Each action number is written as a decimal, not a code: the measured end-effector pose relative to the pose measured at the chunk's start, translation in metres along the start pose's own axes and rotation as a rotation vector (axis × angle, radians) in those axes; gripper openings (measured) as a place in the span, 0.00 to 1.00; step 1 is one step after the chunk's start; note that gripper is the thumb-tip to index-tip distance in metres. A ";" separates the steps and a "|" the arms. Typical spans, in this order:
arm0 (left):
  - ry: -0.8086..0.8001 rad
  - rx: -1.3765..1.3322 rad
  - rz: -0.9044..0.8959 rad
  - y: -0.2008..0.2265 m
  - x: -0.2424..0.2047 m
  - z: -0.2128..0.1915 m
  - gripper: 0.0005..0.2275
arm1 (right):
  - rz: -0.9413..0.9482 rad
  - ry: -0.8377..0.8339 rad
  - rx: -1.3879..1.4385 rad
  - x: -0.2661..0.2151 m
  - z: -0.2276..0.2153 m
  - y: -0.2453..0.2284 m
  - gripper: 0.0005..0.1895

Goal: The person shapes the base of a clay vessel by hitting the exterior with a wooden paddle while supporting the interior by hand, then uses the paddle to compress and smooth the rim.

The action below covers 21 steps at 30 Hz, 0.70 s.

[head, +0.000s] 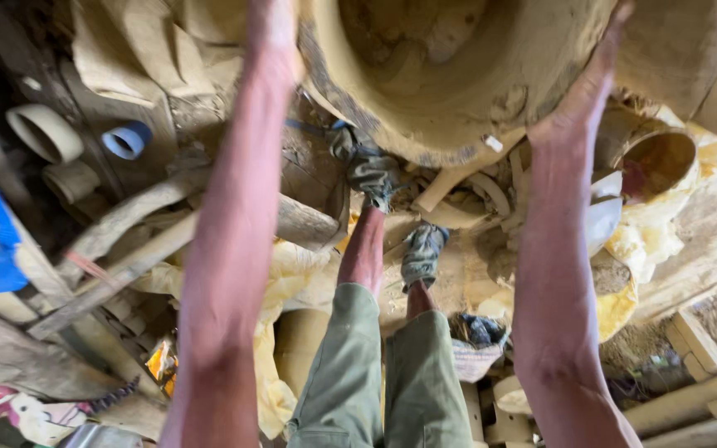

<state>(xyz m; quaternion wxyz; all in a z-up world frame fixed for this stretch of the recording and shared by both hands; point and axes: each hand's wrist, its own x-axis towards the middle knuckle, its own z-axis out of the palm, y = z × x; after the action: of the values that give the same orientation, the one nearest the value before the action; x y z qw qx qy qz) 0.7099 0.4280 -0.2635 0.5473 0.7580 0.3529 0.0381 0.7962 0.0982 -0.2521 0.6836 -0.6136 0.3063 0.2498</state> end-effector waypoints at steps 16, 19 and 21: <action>0.134 0.263 0.066 0.002 0.002 0.013 0.24 | -0.328 0.267 -1.292 0.055 -0.053 0.095 0.35; 0.103 0.263 0.019 -0.007 -0.022 0.008 0.22 | -0.645 0.236 -1.131 0.046 -0.079 0.120 0.27; 0.100 0.249 0.055 -0.005 -0.007 0.006 0.22 | -0.598 0.361 -1.676 0.063 -0.069 0.124 0.37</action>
<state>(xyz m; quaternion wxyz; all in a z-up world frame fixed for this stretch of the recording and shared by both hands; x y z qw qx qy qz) 0.7047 0.4199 -0.2679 0.4295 0.8265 0.3609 0.0467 0.7429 0.0428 -0.3872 -0.0089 -0.9936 -0.0454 0.1032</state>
